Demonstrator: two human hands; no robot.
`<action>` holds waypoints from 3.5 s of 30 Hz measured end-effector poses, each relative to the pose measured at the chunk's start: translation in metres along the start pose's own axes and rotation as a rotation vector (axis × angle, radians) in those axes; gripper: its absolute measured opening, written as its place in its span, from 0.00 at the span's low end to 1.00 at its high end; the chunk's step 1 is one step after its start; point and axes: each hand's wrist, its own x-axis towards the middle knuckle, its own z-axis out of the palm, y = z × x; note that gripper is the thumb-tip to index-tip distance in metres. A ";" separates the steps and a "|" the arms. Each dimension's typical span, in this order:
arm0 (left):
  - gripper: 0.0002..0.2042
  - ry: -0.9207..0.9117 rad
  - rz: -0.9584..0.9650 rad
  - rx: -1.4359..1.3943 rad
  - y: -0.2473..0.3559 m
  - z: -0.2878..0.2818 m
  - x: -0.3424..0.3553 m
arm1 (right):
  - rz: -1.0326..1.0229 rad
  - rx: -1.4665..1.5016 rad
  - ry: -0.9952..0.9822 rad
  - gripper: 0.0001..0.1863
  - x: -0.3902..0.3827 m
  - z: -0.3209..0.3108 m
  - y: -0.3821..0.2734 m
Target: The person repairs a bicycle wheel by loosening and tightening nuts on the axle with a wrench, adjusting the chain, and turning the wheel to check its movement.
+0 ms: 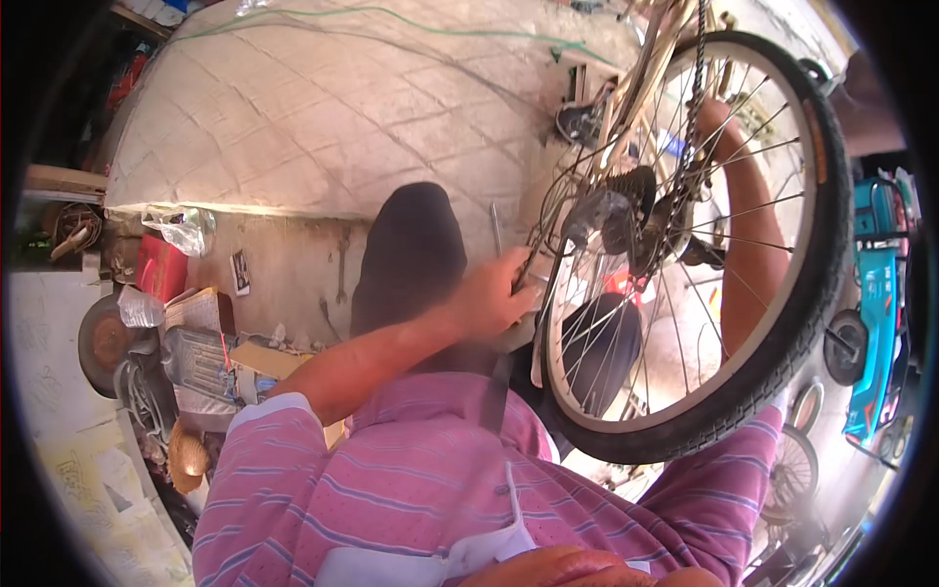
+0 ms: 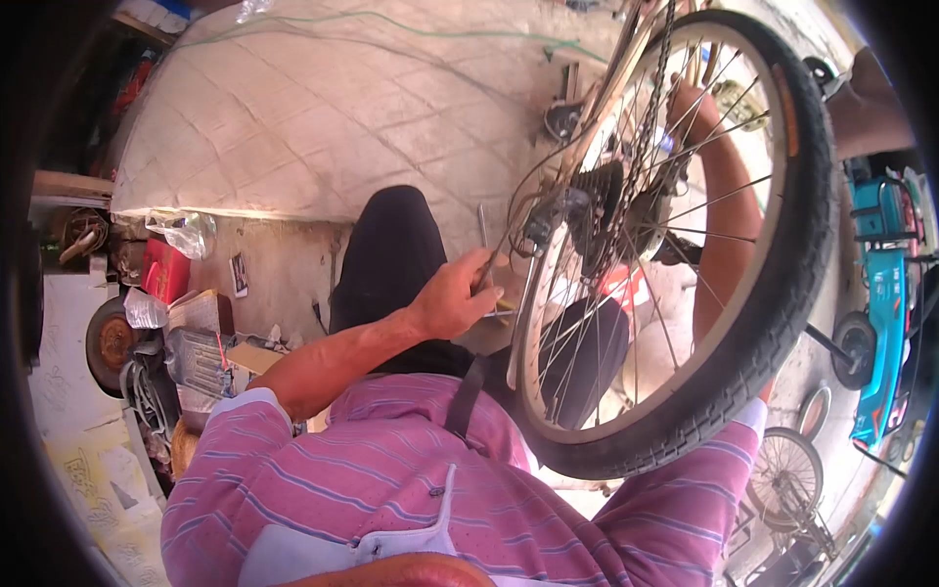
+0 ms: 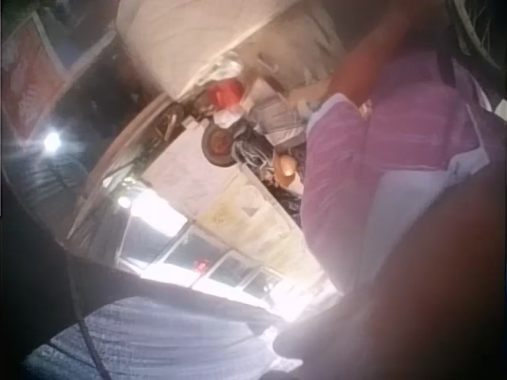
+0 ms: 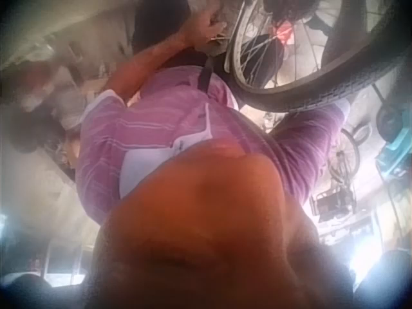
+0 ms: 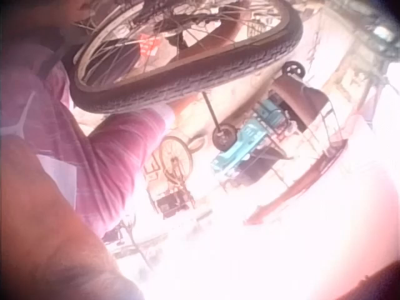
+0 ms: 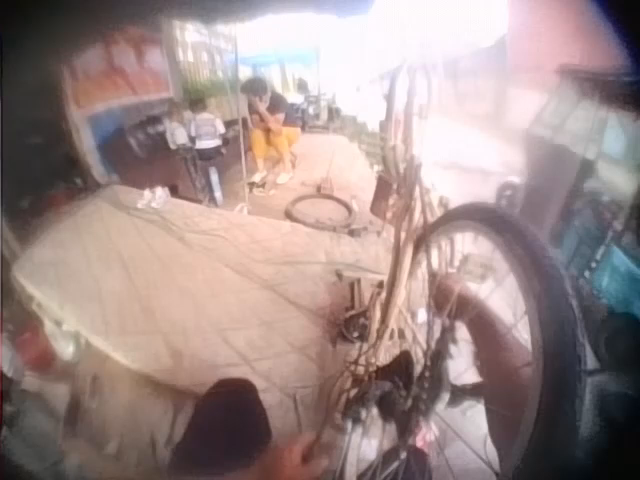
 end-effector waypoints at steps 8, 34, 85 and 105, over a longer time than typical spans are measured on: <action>0.19 0.004 -0.051 -0.073 -0.004 -0.005 -0.001 | 0.054 0.177 0.003 0.10 0.006 0.005 -0.014; 0.09 0.161 -0.122 -0.563 0.034 -0.029 -0.006 | 0.390 0.725 0.023 0.27 -0.005 0.002 -0.021; 0.15 -0.232 1.024 -0.063 0.245 0.023 -0.020 | -0.417 0.585 0.982 0.27 -0.449 -0.036 -0.224; 0.17 0.255 0.521 -0.078 0.177 0.016 0.151 | 0.020 1.188 0.843 0.15 -0.458 -0.031 -0.246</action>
